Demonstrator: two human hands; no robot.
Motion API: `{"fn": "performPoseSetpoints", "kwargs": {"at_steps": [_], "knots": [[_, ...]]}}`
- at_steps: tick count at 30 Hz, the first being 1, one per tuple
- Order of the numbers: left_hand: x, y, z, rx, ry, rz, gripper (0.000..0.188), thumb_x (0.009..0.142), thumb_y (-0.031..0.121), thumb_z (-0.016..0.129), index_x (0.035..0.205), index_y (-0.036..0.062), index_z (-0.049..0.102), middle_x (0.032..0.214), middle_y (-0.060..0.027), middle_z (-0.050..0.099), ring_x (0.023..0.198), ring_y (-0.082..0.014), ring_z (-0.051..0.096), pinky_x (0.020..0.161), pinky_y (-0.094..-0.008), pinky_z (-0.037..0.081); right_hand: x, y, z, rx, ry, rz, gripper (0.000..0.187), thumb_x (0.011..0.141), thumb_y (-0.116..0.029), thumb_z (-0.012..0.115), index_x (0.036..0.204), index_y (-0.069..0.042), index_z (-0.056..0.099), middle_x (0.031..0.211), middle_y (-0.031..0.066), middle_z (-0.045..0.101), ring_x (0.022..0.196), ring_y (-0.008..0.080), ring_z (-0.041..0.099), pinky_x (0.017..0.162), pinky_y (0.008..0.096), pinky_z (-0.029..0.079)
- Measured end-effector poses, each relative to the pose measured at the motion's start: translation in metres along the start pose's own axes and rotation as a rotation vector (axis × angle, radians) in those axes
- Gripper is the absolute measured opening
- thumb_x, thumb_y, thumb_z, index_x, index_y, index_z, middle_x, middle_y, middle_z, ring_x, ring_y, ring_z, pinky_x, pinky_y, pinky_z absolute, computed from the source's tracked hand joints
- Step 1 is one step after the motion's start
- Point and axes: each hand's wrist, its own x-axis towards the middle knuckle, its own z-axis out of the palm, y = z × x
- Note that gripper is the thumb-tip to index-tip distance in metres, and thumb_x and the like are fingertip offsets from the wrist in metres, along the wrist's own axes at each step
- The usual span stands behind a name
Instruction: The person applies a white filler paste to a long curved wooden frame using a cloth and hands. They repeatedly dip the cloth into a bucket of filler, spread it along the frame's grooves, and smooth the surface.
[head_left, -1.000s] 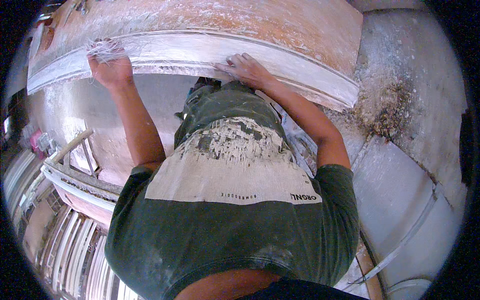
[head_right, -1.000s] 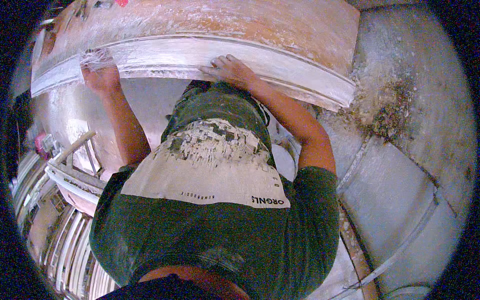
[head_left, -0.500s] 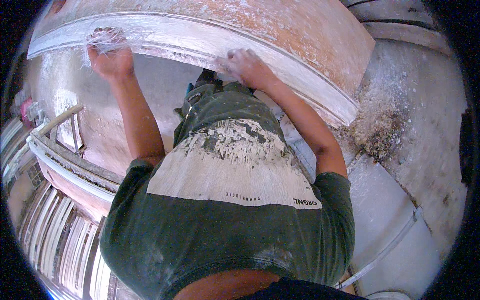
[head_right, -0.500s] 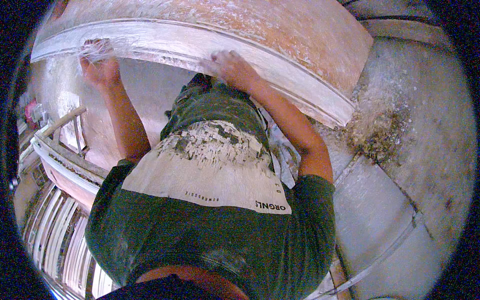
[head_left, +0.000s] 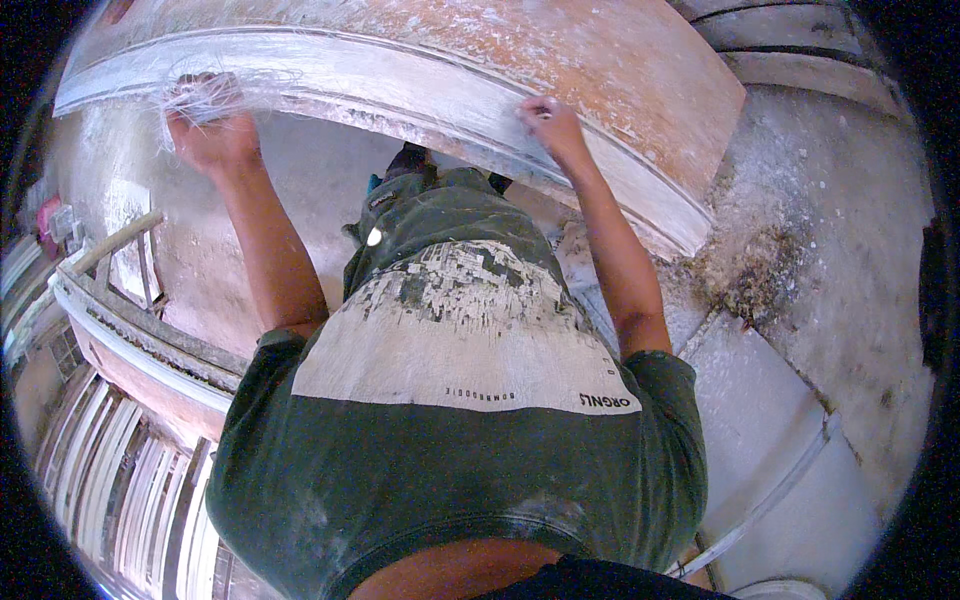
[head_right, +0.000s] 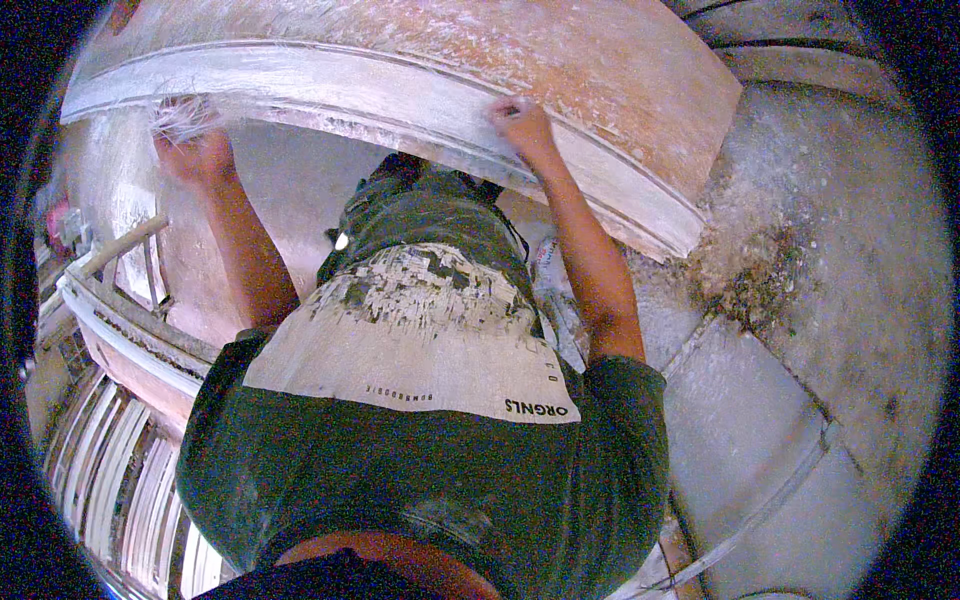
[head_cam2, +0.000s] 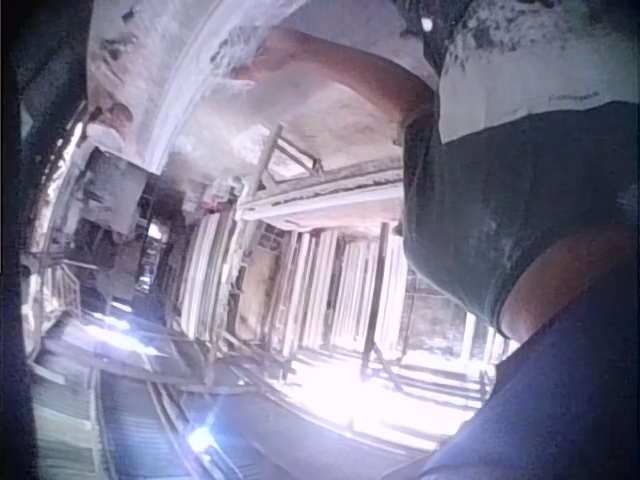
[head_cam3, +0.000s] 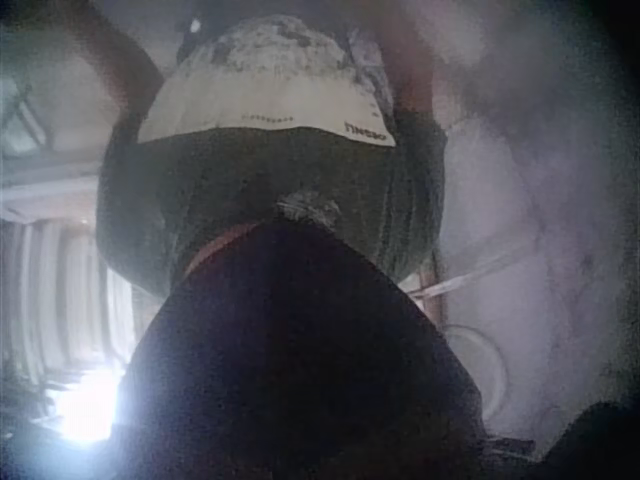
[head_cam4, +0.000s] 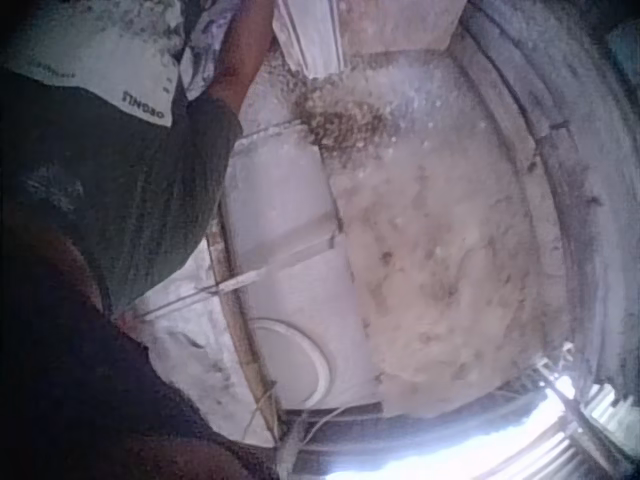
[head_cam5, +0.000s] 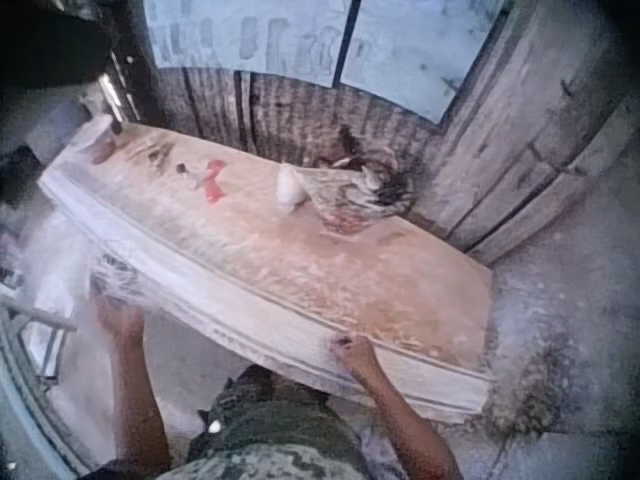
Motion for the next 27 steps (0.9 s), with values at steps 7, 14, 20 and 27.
{"fn": "performPoseSetpoints", "kwargs": {"at_steps": [7, 14, 20, 27], "knots": [[-0.015, -0.044, 0.007, 0.001, -0.116, -0.225, 0.027, 0.093, 0.026, 0.042, 0.095, 0.0045, 0.058, 0.092, -0.0094, 0.060, 0.086, -0.0259, 0.055, 0.082, -0.0408, 0.046, -0.037, 0.035, -0.056, -0.017, 0.490, -0.071, 0.051, 0.075, -0.013, 0.071, 0.120, 0.000, 0.051, 0.107, 0.0167, 0.060, 0.081, 0.0201, 0.063, 0.073, 0.0293, 0.052], [-0.074, -0.137, 0.044, -0.005, -0.270, -0.695, 0.029, 0.096, 0.028, 0.037, 0.107, 0.0069, 0.055, 0.106, -0.0089, 0.059, 0.095, -0.0239, 0.054, 0.089, -0.0397, 0.043, -0.076, -0.099, 0.000, 0.170, 0.067, -0.595, 0.095, 0.064, -0.035, 0.081, 0.138, -0.004, 0.030, 0.133, 0.0181, 0.043, 0.119, 0.0306, 0.044, 0.102, 0.0363, 0.033], [-0.076, -0.160, 0.080, 0.150, -0.385, -0.699, 0.031, 0.096, 0.031, 0.039, 0.111, 0.0092, 0.055, 0.110, -0.0084, 0.059, 0.100, -0.0230, 0.055, 0.091, -0.0393, 0.042, -0.073, -0.101, -0.024, 0.296, -0.109, -0.379, 0.035, 0.090, -0.037, 0.055, 0.107, -0.008, 0.064, 0.088, 0.0091, 0.067, 0.082, 0.0156, 0.057, 0.079, 0.0320, 0.045], [-0.059, -0.157, 0.080, 0.299, -0.377, -0.553, 0.030, 0.097, 0.027, 0.037, 0.109, 0.0058, 0.054, 0.106, -0.0101, 0.060, 0.101, -0.0263, 0.056, 0.102, -0.0509, 0.036, -0.113, -0.045, -0.122, -0.075, 0.088, -0.401, 0.031, 0.092, -0.036, 0.047, 0.103, -0.015, 0.069, 0.087, 0.0127, 0.066, 0.078, 0.0211, 0.062, 0.077, 0.0333, 0.046]]}}
